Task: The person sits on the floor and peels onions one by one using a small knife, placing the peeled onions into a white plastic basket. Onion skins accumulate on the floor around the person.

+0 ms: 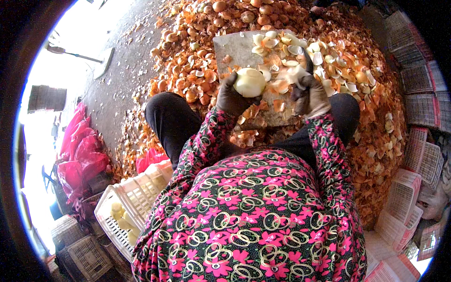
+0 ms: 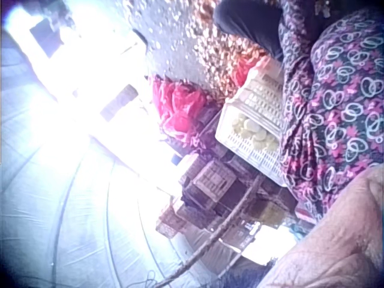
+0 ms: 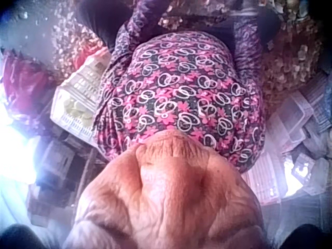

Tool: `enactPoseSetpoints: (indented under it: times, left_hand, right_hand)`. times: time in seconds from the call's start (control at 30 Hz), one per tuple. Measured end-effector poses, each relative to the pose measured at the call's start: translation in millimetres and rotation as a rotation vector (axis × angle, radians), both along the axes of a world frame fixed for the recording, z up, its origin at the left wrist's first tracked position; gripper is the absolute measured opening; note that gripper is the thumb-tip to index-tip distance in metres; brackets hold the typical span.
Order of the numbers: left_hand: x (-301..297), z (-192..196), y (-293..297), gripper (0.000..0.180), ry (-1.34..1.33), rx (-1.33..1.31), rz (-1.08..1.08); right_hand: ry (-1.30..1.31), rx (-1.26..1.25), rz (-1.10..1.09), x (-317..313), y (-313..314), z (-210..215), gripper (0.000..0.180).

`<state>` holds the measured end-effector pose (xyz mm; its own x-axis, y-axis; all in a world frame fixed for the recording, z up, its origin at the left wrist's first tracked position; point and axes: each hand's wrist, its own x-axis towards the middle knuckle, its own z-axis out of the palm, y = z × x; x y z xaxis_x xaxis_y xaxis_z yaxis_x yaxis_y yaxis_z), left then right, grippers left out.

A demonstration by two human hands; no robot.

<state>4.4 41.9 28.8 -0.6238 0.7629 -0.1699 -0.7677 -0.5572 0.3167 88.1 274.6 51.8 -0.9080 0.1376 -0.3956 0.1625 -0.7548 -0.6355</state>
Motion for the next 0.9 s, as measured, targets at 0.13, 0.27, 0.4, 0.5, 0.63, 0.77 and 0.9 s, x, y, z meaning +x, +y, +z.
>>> enactPoseSetpoints:
  times: [0.13, 0.27, 0.4, 0.5, 0.63, 0.77, 0.9]
  left_hand:
    - [-9.7, -5.7, -2.5, 0.066, -0.054, 0.020, 0.005]
    - [-7.7, -7.1, 4.6, 0.065, -0.018, -0.067, -0.081]
    - [2.1, 2.8, 13.1, 0.071, 0.149, -0.453, -0.171]
    - [1.4, -6.1, 3.9, 0.080, 0.594, -0.603, -0.145]
    - [4.6, 18.4, 7.9, 0.081, 0.667, -0.175, -0.137]
    - [13.0, 18.3, 6.3, 0.082, 0.615, -0.306, -0.121]
    - [12.8, 16.9, 3.6, 0.079, 0.595, -0.392, -0.090]
  right_hand:
    - [0.153, -0.419, -0.173, -9.3, 60.8, -12.7, 0.030]
    - [-0.075, 0.307, 0.045, -1.6, 5.3, 11.6, 0.058]
    - [0.146, 0.769, 0.113, -6.2, -55.3, 11.1, 0.031]
    - [-0.090, 0.366, 0.219, -8.3, -43.7, 19.4, 0.028]
    - [-0.118, 0.010, 0.286, -9.5, -47.3, 33.4, 0.036]
    - [-0.269, 0.143, 0.151, -11.4, -61.0, 47.5, 0.039]
    - [-0.066, 0.641, 0.065, -6.9, -56.2, 23.3, 0.042]
